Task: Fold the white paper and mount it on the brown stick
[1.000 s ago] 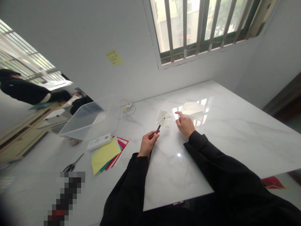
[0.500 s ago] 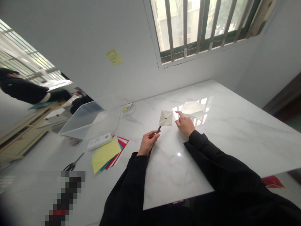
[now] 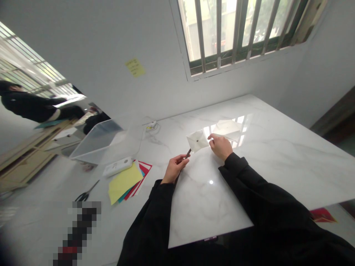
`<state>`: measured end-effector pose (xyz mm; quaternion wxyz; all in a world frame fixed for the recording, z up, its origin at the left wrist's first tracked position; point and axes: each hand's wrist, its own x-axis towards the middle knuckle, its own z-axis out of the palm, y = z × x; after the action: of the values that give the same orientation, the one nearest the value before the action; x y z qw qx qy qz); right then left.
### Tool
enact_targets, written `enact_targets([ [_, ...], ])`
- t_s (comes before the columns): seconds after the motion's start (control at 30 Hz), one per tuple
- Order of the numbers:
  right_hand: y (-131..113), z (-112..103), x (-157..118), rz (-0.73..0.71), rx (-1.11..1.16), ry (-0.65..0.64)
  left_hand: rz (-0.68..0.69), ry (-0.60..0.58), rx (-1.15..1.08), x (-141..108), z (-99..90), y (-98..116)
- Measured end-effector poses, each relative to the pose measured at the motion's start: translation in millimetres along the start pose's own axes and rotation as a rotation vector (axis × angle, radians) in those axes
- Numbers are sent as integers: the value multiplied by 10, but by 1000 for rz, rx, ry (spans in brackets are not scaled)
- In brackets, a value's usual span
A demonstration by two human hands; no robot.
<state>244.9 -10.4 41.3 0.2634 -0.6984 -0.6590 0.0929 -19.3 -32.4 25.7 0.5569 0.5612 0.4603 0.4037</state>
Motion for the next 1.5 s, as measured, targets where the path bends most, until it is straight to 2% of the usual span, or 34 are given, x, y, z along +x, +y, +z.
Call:
enact_targets([
  [0.1,-23,31,-2,-32,85,77,-2,24,-19,4,12,-8],
  [0.17,-35,54,-2,-50,146,58,-2,84,-58,2,25,-3],
  [0.3,-73,123,-20,-160,285,-261,-1,171,-124,-7,46,21],
  [0.33,-85,142,-28,-170,308,-287,-1,176,-130,-10,49,28],
  [0.37,-95,158,-37,-159,325,-257,0,177,-133,-12,51,34],
  [0.5,-102,195,-59,-35,363,47,1,170,-127,-16,59,50],
  [0.57,-89,199,-60,-34,351,56,2,161,-115,-17,62,52],
  [0.73,-76,206,-61,-119,230,-229,3,169,-93,-25,70,49],
  [0.77,-76,208,-58,-121,225,-246,2,171,-93,-24,72,45],
  [0.87,-78,213,-44,-96,261,-184,3,174,-118,-12,67,30],
  [0.93,-102,221,-47,-83,309,-180,9,197,-185,7,49,21],
  [1.0,-178,241,-87,-95,391,-246,16,237,-323,29,19,19],
  [1.17,-617,395,-398,-254,739,-599,15,248,-655,55,-42,40],
  [1.3,-884,548,-613,-321,754,-583,-12,198,-648,33,-34,40],
  [1.37,-899,569,-625,-312,788,-610,-9,190,-633,26,-42,37],
  [1.5,-788,490,-541,-272,922,-829,-47,234,-738,38,-140,40],
])
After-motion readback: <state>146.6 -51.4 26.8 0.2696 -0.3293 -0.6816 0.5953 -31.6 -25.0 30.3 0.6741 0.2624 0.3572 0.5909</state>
